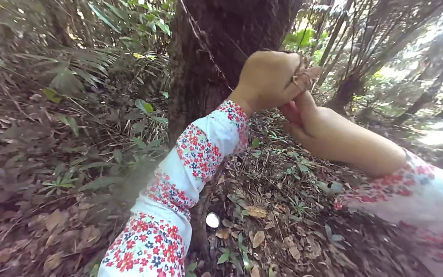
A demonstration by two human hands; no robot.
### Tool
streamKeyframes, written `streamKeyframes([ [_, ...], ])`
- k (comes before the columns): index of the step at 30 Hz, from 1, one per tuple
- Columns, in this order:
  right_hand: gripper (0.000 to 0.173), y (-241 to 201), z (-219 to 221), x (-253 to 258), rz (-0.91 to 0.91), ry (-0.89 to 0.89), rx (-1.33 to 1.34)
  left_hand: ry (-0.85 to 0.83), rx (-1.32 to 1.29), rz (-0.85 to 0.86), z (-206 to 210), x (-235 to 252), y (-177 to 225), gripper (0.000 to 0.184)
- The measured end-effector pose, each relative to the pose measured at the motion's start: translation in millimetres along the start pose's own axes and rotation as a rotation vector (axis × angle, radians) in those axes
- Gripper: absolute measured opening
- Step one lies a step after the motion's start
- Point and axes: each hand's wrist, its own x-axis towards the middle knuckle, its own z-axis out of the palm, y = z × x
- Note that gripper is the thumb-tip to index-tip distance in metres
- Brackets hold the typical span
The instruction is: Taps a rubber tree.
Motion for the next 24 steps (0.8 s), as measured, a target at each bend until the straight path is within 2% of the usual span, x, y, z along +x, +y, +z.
streamKeyframes([
  [3, 0.06, -17.9, -11.1, 22.6, 0.132, -0.162, -0.001, -0.069, 0.057, -0.034, -4.2, 4.0, -17.7, 0.046],
  [5, 0.063, -9.7, -2.9, 35.9, 0.136, -0.172, 0.016, -0.045, 0.116, -0.045, 0.6, 4.2, -29.6, 0.049],
  [11, 0.062, 4.0, 0.6, 0.0, 0.088, -0.148, 0.037, -0.081, 0.102, -0.003, 16.0, -6.6, -2.5, 0.052],
  [16, 0.063, 15.5, 7.6, 34.6, 0.088, -0.143, 0.051, -0.06, 0.194, -0.047, 15.6, 3.2, -28.8, 0.049],
  [19, 0.06, 40.9, 25.9, -13.6, 0.003, -0.046, 0.091, -0.065, 0.151, -0.022, 35.9, -13.6, 3.4, 0.045],
  [21, 0.054, 55.2, 28.2, -58.0, 0.047, -0.058, 0.136, -0.121, 0.056, -0.014, 55.1, -25.6, 33.4, 0.046],
  [24, 0.056, 60.4, 30.7, -105.1, 0.135, -0.024, 0.192, -0.056, -0.038, 0.065, 69.4, -39.4, 50.8, 0.027],
])
